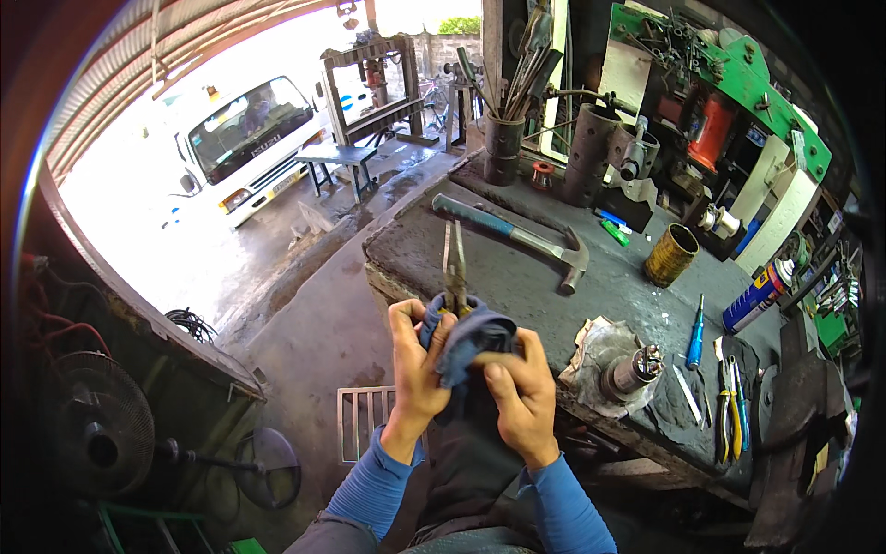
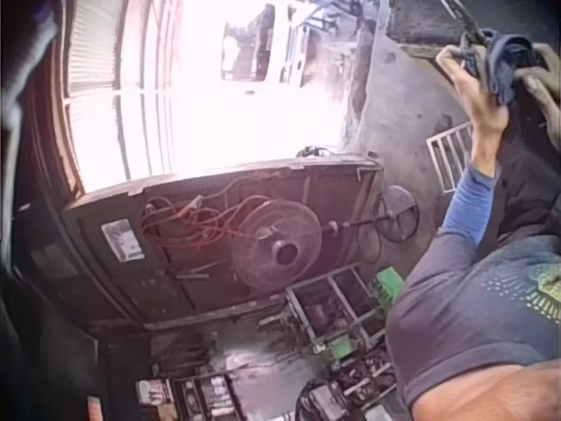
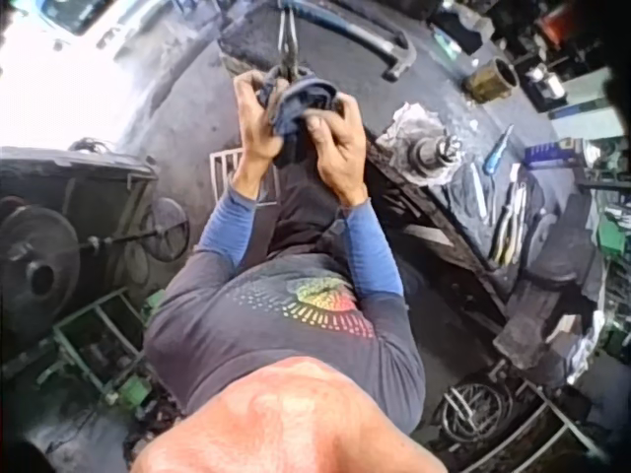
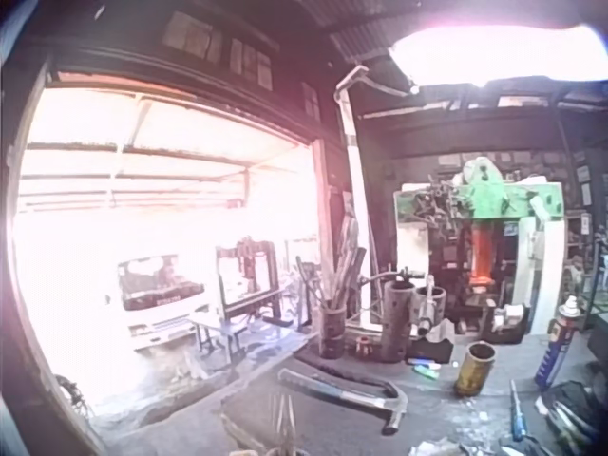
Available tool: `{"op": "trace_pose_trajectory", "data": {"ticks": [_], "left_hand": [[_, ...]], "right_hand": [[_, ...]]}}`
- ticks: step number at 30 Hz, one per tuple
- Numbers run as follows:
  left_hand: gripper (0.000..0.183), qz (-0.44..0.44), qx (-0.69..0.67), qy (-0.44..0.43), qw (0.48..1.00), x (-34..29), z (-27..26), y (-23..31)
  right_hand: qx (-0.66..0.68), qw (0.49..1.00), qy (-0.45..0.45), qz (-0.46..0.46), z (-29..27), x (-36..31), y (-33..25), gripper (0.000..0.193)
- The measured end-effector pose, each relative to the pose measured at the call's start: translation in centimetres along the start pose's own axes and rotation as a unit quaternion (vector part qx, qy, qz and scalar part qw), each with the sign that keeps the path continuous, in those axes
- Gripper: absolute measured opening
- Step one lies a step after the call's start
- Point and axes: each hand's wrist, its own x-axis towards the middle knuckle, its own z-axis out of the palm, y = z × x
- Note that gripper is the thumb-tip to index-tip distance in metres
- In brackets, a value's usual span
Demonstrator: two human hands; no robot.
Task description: The person sprays a small cylindrical electrical component with lubricant, then uses pliers to remove and reinsert small metal pins. The person wipes the component and tools with a cloth while working at a cluttered workbench.
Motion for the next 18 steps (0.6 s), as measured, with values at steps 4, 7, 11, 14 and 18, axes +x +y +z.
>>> {"op": "trace_pose_trajectory", "data": {"ticks": [4,7,11,14,18], "left_hand": [[0.034,0.110,0.143,-0.046,0.983,-1.5,1.3,1.3],[0.038,0.058,0.115,-0.139,0.982,-1.9,1.4,2.1],[0.047,0.021,-0.024,-0.163,0.986,-3.0,0.8,2.0],[0.041,-0.106,-0.259,-0.070,0.958,-3.0,0.9,1.1],[0.027,-0.131,-0.185,-0.063,0.972,-1.3,-0.8,0.4]], "right_hand": [[0.242,0.954,0.071,0.160,2.2,-0.1,2.8,0.055],[0.213,0.956,0.079,0.185,1.5,0.7,1.3,0.048],[0.127,0.979,0.114,0.108,2.3,1.4,2.1,0.038],[0.148,0.978,0.094,0.114,3.0,2.2,1.5,0.035],[0.227,0.955,0.032,0.187,2.7,1.8,1.7,0.039]]}}
